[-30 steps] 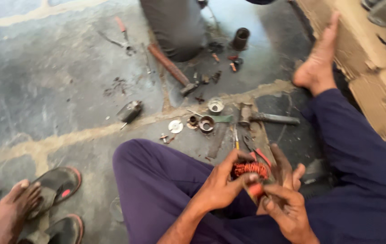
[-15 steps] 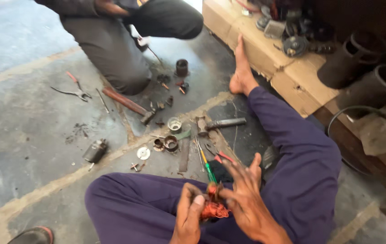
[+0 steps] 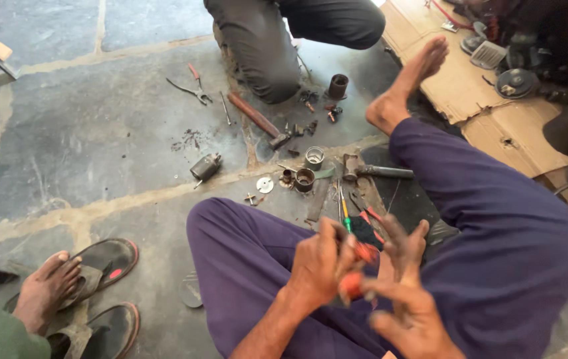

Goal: The person sits on the floor and winds a copper wire around a cylindrical metal core using both hands. They repeatedly wrap the wire to form a coil, occasionally adjusting the tension and position of the wire.

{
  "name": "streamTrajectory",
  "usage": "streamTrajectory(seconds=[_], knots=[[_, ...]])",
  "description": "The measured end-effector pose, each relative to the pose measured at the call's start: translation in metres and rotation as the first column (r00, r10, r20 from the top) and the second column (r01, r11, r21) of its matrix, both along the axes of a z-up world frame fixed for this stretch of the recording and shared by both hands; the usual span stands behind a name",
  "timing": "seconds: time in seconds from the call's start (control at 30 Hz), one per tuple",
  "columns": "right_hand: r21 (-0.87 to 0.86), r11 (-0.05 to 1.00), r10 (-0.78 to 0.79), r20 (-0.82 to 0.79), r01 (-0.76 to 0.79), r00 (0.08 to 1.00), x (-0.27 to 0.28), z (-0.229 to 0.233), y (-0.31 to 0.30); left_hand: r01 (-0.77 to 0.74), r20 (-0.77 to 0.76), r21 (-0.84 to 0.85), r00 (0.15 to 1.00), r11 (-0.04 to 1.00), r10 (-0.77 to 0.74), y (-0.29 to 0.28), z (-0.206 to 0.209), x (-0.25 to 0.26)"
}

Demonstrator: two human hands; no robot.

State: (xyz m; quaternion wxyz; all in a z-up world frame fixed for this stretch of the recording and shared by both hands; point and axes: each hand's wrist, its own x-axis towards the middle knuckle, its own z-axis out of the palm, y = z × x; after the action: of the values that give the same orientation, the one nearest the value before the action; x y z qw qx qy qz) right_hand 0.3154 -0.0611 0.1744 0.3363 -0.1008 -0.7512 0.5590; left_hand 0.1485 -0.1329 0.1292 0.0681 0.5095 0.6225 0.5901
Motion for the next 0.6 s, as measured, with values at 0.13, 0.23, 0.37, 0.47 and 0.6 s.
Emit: streamTrajectory(seconds=[0.13, 0.23, 0.37, 0.47, 0.6], knots=[[-0.049, 0.991, -0.124, -0.026, 0.123, 0.992, 0.004, 0.012, 0.017, 0.3, 0.075, 0.131, 0.947, 0.945, -0.311, -0.036, 0.063, 0.018], [0.565, 0.806, -0.245, 0.044, 0.178, 0.969, 0.005, 0.012, 0.024, 0.164, -0.137, 0.204, 0.981, 0.965, -0.138, -0.065, 0.1, 0.02], [0.587, 0.809, -0.031, 0.006, 0.021, 1.0, 0.001, -0.007, 0.004, 0.037, -0.079, 0.395, 0.997, 0.918, -0.007, -0.037, 0.073, -0.013], [0.487, 0.871, -0.026, -0.079, 0.061, 0.997, -0.002, -0.018, -0.006, -0.095, 0.026, 0.232, 0.996, 0.968, 0.091, -0.015, 0.039, -0.025], [-0.682, 0.728, -0.035, -0.136, -0.068, 0.99, -0.019, -0.032, 0.028, -0.089, -0.104, 0.2, 0.988, 0.976, 0.111, 0.008, 0.026, -0.015]])
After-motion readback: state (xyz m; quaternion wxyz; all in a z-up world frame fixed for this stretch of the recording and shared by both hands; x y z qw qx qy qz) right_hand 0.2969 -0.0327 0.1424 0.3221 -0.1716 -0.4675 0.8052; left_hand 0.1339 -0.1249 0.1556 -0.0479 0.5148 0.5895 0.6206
